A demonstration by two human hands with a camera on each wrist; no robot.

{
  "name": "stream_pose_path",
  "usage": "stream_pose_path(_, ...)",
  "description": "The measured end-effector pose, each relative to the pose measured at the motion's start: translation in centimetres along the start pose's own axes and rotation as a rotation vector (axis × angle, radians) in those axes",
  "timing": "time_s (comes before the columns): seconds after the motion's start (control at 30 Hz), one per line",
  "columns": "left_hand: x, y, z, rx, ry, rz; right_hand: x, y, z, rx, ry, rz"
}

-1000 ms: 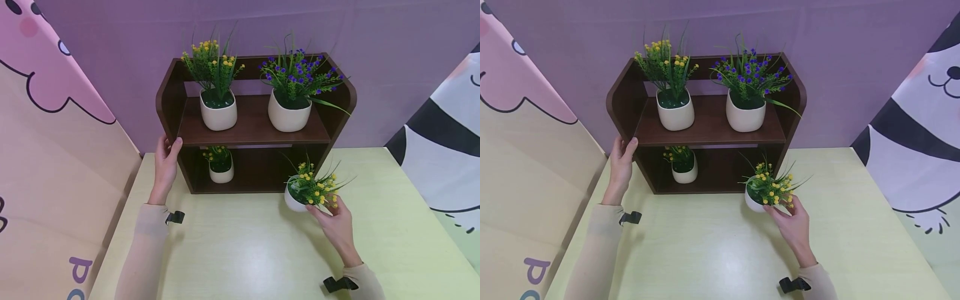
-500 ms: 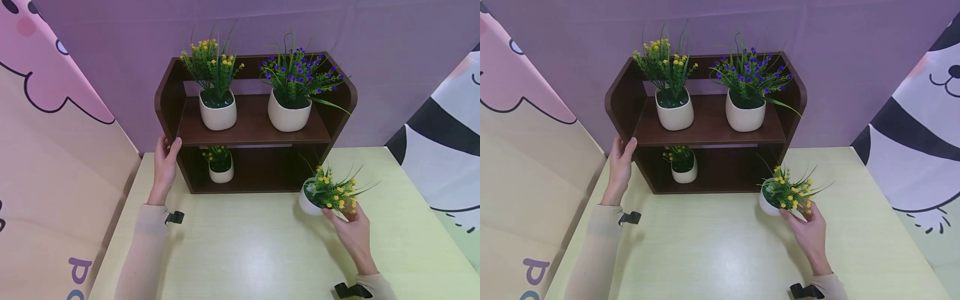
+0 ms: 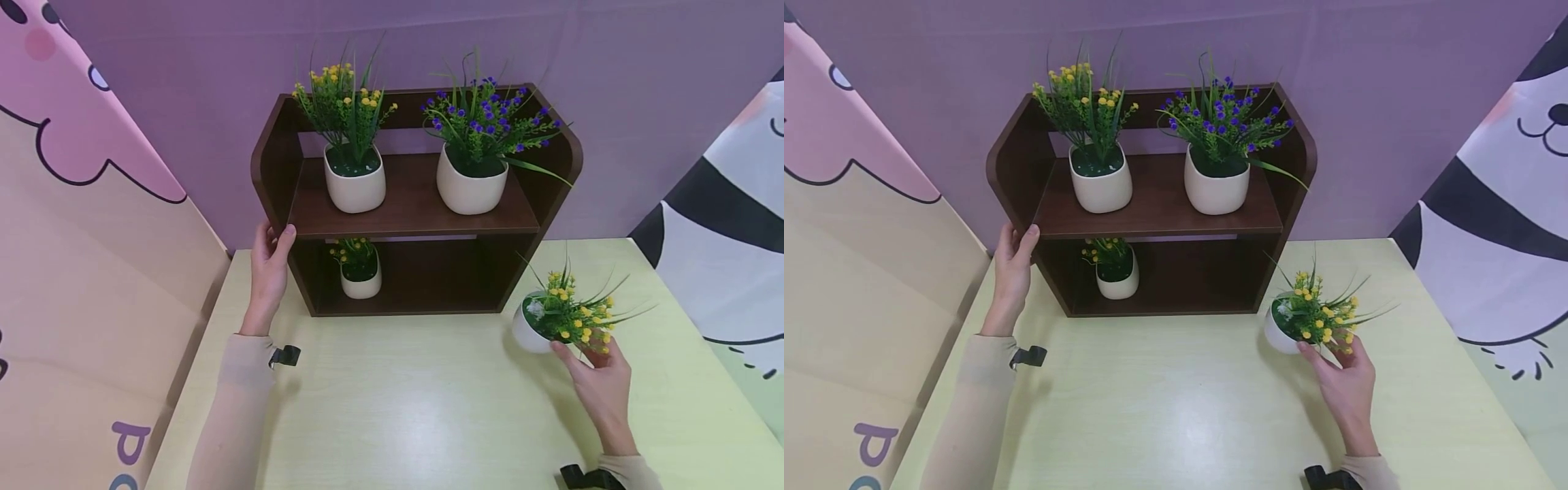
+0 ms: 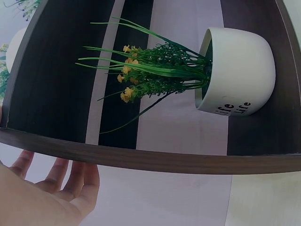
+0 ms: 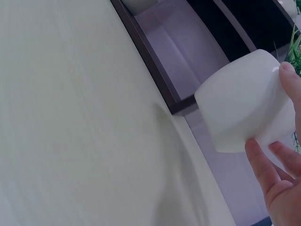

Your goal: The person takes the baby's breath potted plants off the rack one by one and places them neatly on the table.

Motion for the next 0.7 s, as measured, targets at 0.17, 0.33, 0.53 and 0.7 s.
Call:
stream_pose_path(0.17,0.0,0.0,0.0,0.003,-0.001,0.004,0.3,0.3,-1.1,0.009,0.033,0.01)
stream_pose_path(0.33,0.0,0.0,0.0,-0.001,-0.001,0.006,0.6,0.8,-2.3,0.085,0.075,0.023)
stream_pose_path(0.53,-0.1,0.1,0.1,0.001,0.0,0.008,1.0,1.5,-3.7,0.211,0.12,0.068)
stream_pose_path(0.7,-0.1,0.1,0.1,-0.005,0.004,0.007,1.2,1.9,-4.7,0.226,0.157,0.091)
Point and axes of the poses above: each hand's wrist, its own x-axis towards the middle knuckle, its own z-axis out of the palm, y = z × x, the point moved 5 cm from there along x, towards the middle knuckle, and after that the axes turned 10 degrees about x, right-handed, at the moved point
